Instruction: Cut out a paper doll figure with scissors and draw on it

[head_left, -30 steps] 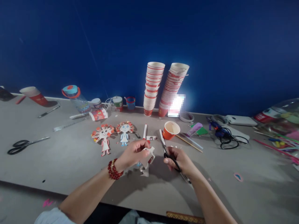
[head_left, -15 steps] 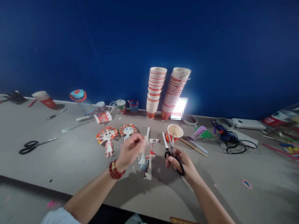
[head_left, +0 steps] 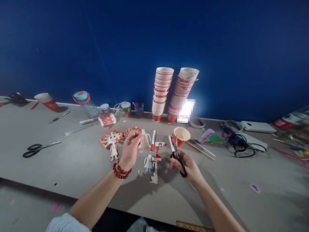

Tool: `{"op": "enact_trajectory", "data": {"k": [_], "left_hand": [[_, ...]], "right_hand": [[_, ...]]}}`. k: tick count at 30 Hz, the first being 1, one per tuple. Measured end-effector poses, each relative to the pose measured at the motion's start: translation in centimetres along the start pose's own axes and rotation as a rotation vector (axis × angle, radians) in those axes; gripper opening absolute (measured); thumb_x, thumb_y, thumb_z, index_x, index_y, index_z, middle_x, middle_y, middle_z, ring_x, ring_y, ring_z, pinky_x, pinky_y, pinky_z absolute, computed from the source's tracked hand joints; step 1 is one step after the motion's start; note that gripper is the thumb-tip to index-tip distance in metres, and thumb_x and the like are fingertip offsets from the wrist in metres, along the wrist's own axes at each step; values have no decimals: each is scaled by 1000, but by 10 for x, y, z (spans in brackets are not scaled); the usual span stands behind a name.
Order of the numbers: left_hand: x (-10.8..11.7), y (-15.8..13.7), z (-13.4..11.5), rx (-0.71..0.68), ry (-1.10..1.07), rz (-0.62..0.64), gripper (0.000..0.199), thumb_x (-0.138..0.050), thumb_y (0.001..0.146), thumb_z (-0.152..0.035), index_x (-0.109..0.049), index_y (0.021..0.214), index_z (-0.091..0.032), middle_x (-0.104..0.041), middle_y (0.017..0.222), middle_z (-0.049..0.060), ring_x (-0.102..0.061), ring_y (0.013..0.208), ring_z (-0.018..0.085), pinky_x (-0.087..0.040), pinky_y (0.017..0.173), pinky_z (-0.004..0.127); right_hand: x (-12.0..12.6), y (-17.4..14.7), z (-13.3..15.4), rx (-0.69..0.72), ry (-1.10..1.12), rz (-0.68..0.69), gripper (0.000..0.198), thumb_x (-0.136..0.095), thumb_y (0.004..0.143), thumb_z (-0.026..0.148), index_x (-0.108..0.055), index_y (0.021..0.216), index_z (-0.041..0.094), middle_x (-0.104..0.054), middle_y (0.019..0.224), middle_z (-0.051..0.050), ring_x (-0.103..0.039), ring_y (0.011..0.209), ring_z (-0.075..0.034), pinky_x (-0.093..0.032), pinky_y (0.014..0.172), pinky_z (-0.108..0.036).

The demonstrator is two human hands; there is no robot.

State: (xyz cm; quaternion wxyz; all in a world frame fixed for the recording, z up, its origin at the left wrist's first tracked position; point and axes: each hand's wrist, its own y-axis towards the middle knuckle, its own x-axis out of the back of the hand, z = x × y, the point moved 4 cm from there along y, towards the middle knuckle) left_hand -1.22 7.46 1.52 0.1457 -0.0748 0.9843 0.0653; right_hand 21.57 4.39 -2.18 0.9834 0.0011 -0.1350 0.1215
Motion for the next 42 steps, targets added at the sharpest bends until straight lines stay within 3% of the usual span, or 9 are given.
{"op": "enact_trajectory", "data": {"k": [4, 8, 12, 19, 31, 42], "left_hand": [[-15, -11, 1, 31, 104, 135, 19, -59, 77, -22, -45, 65, -18, -39, 66, -6, -28, 53, 7, -23, 49, 22], [-32, -23, 2, 62, 165, 301, 17, -55, 79, -20, -45, 66, -18, -50, 79, -2, -38, 64, 10, -30, 59, 23], [-39, -29, 10, 79, 184, 413, 15, -53, 77, -19, -43, 67, -18, -56, 89, 2, -46, 75, 13, -35, 67, 25], [-40, -32, 18, 103, 137, 465, 16, -54, 78, -21, -41, 68, -19, -57, 92, 4, -49, 79, 15, -37, 71, 27], [-36, -32, 18, 144, 140, 563, 18, -57, 78, -24, -42, 70, -19, -39, 71, -3, -33, 64, 12, -28, 60, 25], [-34, -32, 23, 213, 175, 600, 24, -62, 77, -33, -44, 70, -19, -43, 71, -2, -36, 64, 11, -30, 60, 24]], "right_hand": [[-10, -2, -4, -14, 0, 108, 51, -62, 75, 69, -47, 70, 20, -62, 57, -2, -50, 53, -15, -31, 49, -25], [-17, -5, -3, -13, 37, 195, 56, -60, 73, 74, -46, 69, 20, -61, 55, -2, -47, 49, -13, -28, 47, -24], [-20, -7, 2, -40, 120, 270, 59, -64, 68, 76, -43, 69, 21, -58, 55, 1, -53, 50, -14, -31, 47, -24], [-19, -7, 2, -77, 152, 248, 58, -69, 66, 72, -39, 66, 22, -51, 53, 5, -56, 49, -14, -36, 46, -24], [-14, -11, 7, -125, 29, 382, 57, -66, 69, 72, -44, 68, 20, -55, 48, 4, -45, 45, -10, -25, 45, -22], [-11, -11, 6, -127, -3, 391, 58, -65, 68, 74, -45, 67, 20, -52, 47, 5, -45, 45, -10, -24, 44, -22]]}}
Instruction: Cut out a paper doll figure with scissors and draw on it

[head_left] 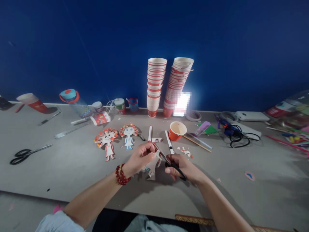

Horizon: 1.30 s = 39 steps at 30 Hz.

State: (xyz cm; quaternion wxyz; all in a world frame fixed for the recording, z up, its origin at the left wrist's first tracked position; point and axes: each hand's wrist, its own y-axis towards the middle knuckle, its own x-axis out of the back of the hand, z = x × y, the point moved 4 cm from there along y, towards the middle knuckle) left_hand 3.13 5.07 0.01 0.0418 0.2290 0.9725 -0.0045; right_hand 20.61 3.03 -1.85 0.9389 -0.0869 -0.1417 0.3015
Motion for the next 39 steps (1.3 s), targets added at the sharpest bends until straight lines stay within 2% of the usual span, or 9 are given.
{"op": "enact_trajectory", "data": {"k": [11, 16, 21, 30, 39], "left_hand": [[1, 1, -1, 33, 27, 14, 23, -62, 75, -31, -45, 70, -19, -45, 70, -3, -36, 61, 10, -30, 58, 23], [2, 2, -3, 30, 27, 29, 22, -62, 76, -30, -44, 69, -18, -49, 74, 0, -41, 65, 11, -32, 59, 23], [6, 2, -2, 24, 67, 20, 19, -62, 75, -27, -47, 69, -18, -53, 82, 2, -46, 72, 13, -35, 62, 23], [8, 2, -4, 39, 48, 4, 19, -66, 73, -31, -53, 70, -17, -57, 85, 6, -51, 79, 17, -38, 63, 24], [7, 2, -3, 58, 26, 15, 22, -68, 72, -34, -55, 72, -16, -54, 79, 2, -44, 66, 12, -33, 59, 23]], "right_hand": [[0, 1, -3, -14, 61, -20, 54, -78, 66, 60, -40, 66, 21, -43, 48, 9, -43, 43, -9, -25, 41, -20], [1, 3, -8, -21, 93, -48, 58, -80, 61, 60, -37, 64, 22, -37, 51, 10, -41, 43, -8, -27, 40, -20], [2, 3, -10, -16, 86, -59, 60, -79, 62, 61, -35, 63, 22, -32, 53, 10, -34, 46, -7, -23, 40, -19], [5, 3, -5, 31, -31, -90, 63, -76, 61, 67, -32, 59, 22, -25, 55, 9, -23, 52, -8, -16, 46, -22], [9, 4, -8, 79, -132, -101, 63, -73, 65, 67, -30, 59, 21, -22, 59, 9, -20, 55, -9, -14, 48, -24]]}}
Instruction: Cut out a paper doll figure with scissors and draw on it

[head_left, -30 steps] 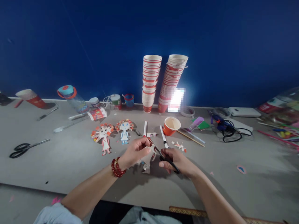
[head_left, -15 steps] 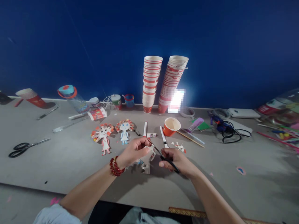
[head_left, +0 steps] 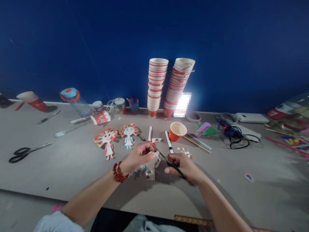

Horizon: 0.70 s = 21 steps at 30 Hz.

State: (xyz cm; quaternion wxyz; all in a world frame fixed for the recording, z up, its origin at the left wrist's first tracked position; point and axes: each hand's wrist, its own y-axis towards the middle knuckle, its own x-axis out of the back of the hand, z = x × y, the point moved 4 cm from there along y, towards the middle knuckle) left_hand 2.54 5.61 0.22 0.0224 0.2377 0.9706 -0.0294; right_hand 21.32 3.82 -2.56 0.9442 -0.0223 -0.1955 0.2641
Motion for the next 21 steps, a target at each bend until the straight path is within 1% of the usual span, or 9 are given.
{"op": "enact_trajectory", "data": {"k": [5, 7, 9, 12, 13, 15, 18, 21], "left_hand": [[0, 0, -1, 35, -13, 19, 24, -70, 70, -35, -60, 80, -16, -53, 76, 1, -44, 65, 11, -33, 57, 22], [0, -1, -3, 27, -11, 27, 24, -70, 71, -36, -60, 79, -16, -54, 78, 2, -45, 66, 12, -33, 58, 22], [0, -1, -4, 2, -8, 24, 24, -68, 73, -37, -57, 74, -16, -54, 80, 2, -44, 66, 11, -33, 59, 23], [1, -1, -4, -21, 2, -1, 25, -65, 77, -38, -52, 72, -17, -50, 76, 0, -41, 64, 11, -31, 59, 23], [1, -2, -3, -22, 8, -11, 25, -64, 78, -39, -52, 73, -17, -48, 74, -1, -39, 64, 11, -30, 59, 23], [1, -2, -2, -29, 16, -30, 25, -63, 79, -39, -52, 75, -18, -47, 73, -1, -39, 64, 11, -31, 59, 23], [0, -3, -1, -39, 19, -44, 23, -64, 80, -38, -53, 78, -18, -47, 75, -1, -38, 64, 11, -31, 58, 23], [-2, -3, 1, -25, 17, -49, 23, -64, 81, -39, -54, 80, -18, -45, 73, -2, -36, 62, 10, -30, 57, 22]], "right_hand": [[5, 1, 0, 14, -106, -13, 64, -75, 62, 66, -30, 56, 21, -23, 56, 9, -21, 54, -9, -14, 47, -23], [6, 1, 0, -5, -102, -46, 65, -77, 60, 65, -29, 55, 21, -25, 53, 9, -23, 51, -8, -15, 46, -22], [7, 1, -2, -46, -14, -82, 63, -75, 61, 66, -30, 58, 22, -29, 50, 9, -30, 45, -8, -19, 43, -22], [7, 0, -1, -70, 130, -111, 57, -71, 66, 69, -37, 65, 23, -44, 50, 7, -46, 45, -12, -29, 44, -23], [7, -1, 0, -56, 149, -109, 56, -70, 67, 69, -40, 68, 22, -49, 52, 5, -49, 48, -13, -31, 45, -23], [6, 0, 3, -18, 165, -92, 55, -68, 68, 70, -45, 70, 20, -55, 57, 1, -52, 54, -15, -33, 48, -24], [4, 1, 7, 13, 189, -46, 56, -68, 68, 71, -48, 71, 19, -57, 60, 0, -52, 57, -15, -33, 50, -24], [-1, 2, 8, -1, 225, 1, 55, -70, 68, 70, -49, 71, 18, -56, 62, 0, -52, 57, -14, -34, 51, -25]]}}
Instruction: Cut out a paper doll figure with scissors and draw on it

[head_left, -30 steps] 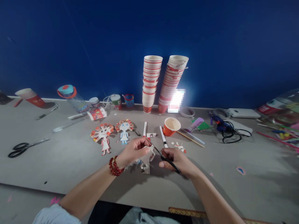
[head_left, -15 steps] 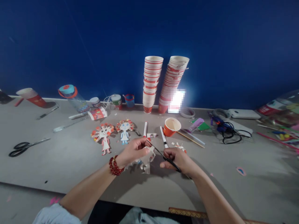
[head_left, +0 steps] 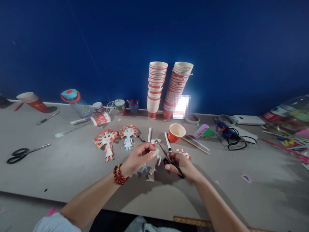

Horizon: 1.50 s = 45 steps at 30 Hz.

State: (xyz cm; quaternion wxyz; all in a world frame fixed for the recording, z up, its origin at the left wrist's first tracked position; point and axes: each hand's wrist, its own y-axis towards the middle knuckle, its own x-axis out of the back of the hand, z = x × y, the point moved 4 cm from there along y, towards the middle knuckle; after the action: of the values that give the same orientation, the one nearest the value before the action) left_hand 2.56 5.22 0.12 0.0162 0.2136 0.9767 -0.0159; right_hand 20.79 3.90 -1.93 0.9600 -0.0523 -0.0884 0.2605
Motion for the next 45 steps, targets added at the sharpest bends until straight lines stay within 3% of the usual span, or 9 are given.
{"op": "enact_trajectory", "data": {"k": [3, 9, 13, 25, 31, 37, 45], "left_hand": [[-3, 1, 4, 26, -12, -15, 26, -65, 80, -41, -55, 80, -17, -45, 71, -3, -38, 62, 9, -31, 57, 21], [-14, 1, 16, 58, -16, 12, 29, -66, 79, -40, -51, 72, -16, -40, 64, -5, -33, 57, 8, -25, 52, 20], [-19, 1, 22, 83, -31, 30, 29, -66, 78, -39, -49, 73, -17, -41, 67, -5, -32, 57, 7, -24, 52, 20], [-24, -1, 26, 47, -20, 67, 28, -65, 81, -40, -52, 74, -17, -45, 67, -3, -38, 58, 7, -30, 54, 20], [-19, -2, 22, 116, -214, -10, 44, -45, 90, -56, -60, 80, -16, -56, 70, 2, -51, 60, 12, -39, 57, 23], [-25, 0, 23, 67, -47, 71, 34, -70, 77, -47, -57, 79, -16, -47, 65, -4, -37, 54, 6, -28, 50, 19], [-29, -1, 23, 142, -168, 62, 35, -68, 77, -49, -53, 81, -17, -57, 65, -3, -60, 57, 12, -48, 56, 24]], "right_hand": [[-5, 2, -3, 13, 71, -37, 53, -72, 67, 66, -52, 74, 17, -56, 63, 0, -52, 58, -15, -37, 53, -25], [-5, 2, -6, 127, 248, -296, 42, -81, 64, 49, -59, 86, 20, -64, 79, -3, -58, 69, -18, -46, 61, -27], [-3, 1, -6, 189, 256, -365, 31, -79, 68, 40, -60, 82, 20, -64, 75, -2, -58, 67, -17, -47, 60, -27], [-7, 1, -5, 266, 229, -348, 32, -80, 65, 31, -56, 85, 21, -59, 74, 0, -52, 60, -13, -43, 53, -24], [-7, 1, -5, 232, 271, -367, 34, -80, 65, 35, -55, 84, 22, -56, 72, 1, -52, 58, -13, -45, 53, -25], [-5, 1, -4, 222, 251, -387, 33, -82, 62, 29, -57, 81, 20, -54, 67, 3, -48, 57, -12, -41, 51, -22], [-7, 1, -8, 160, 239, -306, 37, -84, 64, 37, -56, 81, 20, -56, 72, 2, -53, 59, -13, -42, 53, -23]]}}
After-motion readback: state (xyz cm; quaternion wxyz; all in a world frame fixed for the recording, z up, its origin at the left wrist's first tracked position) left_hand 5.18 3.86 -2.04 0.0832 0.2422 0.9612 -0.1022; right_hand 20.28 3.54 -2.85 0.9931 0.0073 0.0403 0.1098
